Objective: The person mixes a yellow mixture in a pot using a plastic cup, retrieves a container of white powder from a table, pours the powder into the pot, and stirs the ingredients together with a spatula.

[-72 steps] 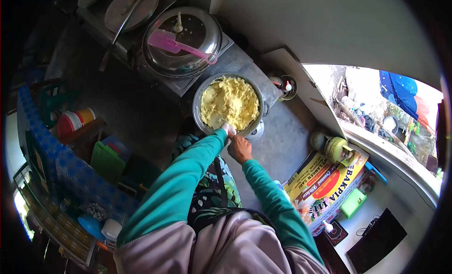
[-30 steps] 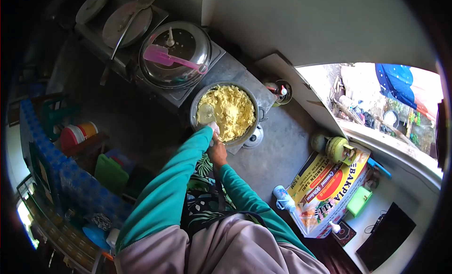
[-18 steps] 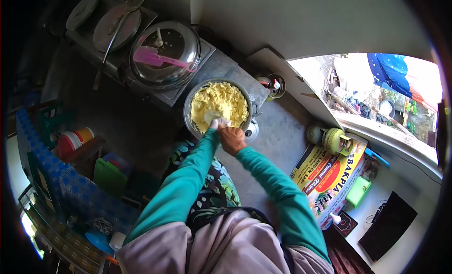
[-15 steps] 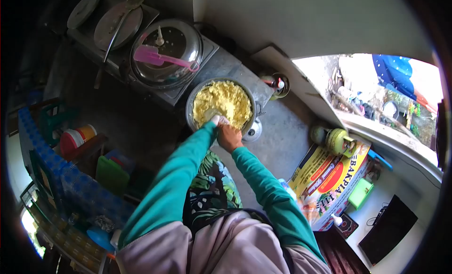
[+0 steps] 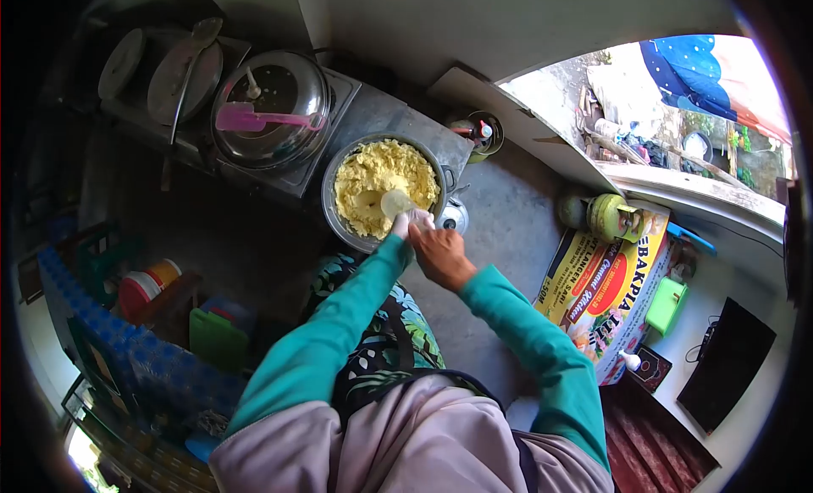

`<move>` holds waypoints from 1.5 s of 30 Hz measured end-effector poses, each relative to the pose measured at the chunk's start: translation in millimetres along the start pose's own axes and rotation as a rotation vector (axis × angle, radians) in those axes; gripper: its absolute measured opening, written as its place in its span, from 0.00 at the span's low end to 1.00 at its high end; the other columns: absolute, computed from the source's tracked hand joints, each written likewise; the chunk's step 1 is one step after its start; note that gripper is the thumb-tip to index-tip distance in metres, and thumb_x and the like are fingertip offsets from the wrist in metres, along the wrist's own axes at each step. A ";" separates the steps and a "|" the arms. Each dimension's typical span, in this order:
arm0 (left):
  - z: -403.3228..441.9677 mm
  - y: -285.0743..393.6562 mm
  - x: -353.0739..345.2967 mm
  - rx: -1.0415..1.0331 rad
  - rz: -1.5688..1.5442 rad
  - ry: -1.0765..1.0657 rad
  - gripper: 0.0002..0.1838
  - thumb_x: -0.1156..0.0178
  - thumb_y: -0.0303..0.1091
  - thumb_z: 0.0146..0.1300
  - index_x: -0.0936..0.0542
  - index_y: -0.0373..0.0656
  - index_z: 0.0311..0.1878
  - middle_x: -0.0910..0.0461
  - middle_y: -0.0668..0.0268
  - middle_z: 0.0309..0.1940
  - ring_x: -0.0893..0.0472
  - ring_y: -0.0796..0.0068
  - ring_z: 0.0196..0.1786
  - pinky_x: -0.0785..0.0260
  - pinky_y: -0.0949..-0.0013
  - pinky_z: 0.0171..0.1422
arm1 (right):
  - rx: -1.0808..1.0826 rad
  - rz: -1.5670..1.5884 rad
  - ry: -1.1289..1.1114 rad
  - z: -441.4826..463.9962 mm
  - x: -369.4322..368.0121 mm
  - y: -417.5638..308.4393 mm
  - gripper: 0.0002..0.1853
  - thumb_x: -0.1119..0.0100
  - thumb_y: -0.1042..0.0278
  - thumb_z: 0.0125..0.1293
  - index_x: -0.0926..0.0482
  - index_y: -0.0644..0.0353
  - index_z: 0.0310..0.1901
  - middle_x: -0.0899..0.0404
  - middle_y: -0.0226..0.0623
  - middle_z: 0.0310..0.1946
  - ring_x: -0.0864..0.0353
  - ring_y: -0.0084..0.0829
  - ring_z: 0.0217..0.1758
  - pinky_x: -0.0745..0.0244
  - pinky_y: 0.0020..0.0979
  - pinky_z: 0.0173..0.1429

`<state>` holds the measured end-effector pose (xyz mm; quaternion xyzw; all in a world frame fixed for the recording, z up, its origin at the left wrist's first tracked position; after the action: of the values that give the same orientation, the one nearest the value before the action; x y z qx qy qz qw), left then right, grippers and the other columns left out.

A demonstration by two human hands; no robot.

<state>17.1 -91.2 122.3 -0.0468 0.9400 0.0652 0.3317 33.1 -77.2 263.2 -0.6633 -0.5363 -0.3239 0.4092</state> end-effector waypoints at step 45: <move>78.8 25.9 17.2 0.033 0.113 0.018 0.09 0.42 0.37 0.43 0.23 0.41 0.21 0.24 0.63 0.21 0.28 0.69 0.21 0.37 0.66 0.27 | -0.140 0.124 -0.054 55.5 -19.2 46.4 0.10 0.55 0.68 0.55 0.29 0.58 0.39 0.24 0.46 0.25 0.21 0.42 0.29 0.30 0.41 0.27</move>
<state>49.0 -54.3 53.0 0.0111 0.9451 0.0677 0.3196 73.8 -40.5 212.2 -0.7306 -0.4814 -0.3165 0.3665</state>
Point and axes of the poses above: each hand's wrist, its own z-axis towards the middle knuckle, its own x-axis out of the back of the hand, y = z × x, the point moved 8 cm from there along z, towards the middle knuckle
